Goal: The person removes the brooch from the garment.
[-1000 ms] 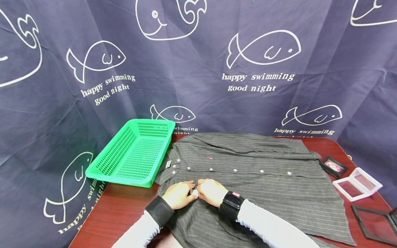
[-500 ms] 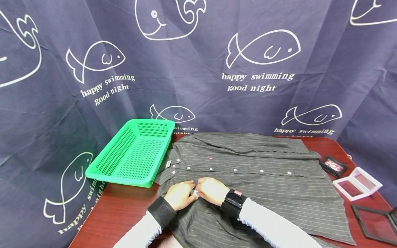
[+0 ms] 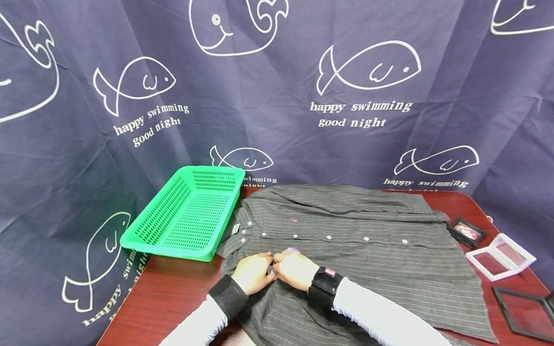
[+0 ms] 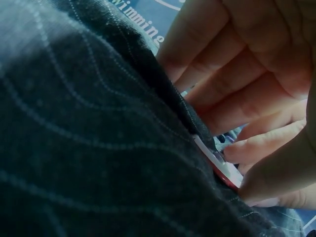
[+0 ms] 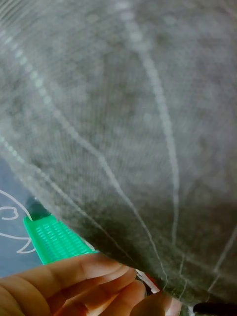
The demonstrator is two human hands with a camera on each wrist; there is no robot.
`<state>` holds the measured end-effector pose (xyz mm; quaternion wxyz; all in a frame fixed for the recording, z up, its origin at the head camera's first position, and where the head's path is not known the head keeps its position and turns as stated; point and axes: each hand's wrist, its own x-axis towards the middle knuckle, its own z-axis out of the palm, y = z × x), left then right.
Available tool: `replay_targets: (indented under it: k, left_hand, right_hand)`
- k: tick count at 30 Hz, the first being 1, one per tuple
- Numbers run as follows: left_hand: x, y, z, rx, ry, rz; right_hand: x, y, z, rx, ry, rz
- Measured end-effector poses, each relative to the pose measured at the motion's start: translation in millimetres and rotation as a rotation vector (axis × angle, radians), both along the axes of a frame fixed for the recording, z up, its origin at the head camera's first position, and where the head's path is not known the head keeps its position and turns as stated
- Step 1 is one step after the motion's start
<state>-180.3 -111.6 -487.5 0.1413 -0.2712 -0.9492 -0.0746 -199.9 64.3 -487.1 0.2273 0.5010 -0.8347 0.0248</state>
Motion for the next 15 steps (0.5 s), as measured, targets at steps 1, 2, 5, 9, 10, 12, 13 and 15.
replay_targets:
  k: [1, 2, 5, 9, 10, 12, 13, 15]
  left_hand:
    - [-0.2, 0.0, -0.4, 0.0, 0.002, 0.001]
    - [-0.4, 0.1, -0.7, 0.0, 0.004, 0.001]
    - [-0.6, 0.1, -1.0, -0.001, 0.009, 0.001]
    - [-1.0, -0.1, -1.9, -0.004, 0.004, 0.004]
    - [-1.2, -0.2, -2.3, -0.006, 0.003, 0.006]
    - [-1.4, -0.2, -2.8, -0.005, 0.001, 0.007]
    - [-1.5, -0.3, -3.0, -0.004, 0.001, 0.008]
    - [-1.9, -0.2, -3.5, -0.002, 0.002, 0.01]
  right_hand:
    - [0.5, -0.2, -0.2, 0.01, 0.006, -0.006]
    - [1.1, -0.5, -0.2, 0.02, 0.014, -0.012]
    - [3.4, -0.7, 0.5, 0.055, 0.017, -0.044]
    - [5.1, -1.0, -0.3, 0.086, 0.012, -0.076]
    - [5.2, -1.2, -0.8, 0.09, 0.016, -0.081]
    - [5.4, -1.4, -2.1, 0.093, 0.03, -0.086]
    - [5.5, -1.6, -2.5, 0.094, 0.039, -0.089]
    - [5.7, -2.1, -3.9, 0.098, 0.057, -0.097]
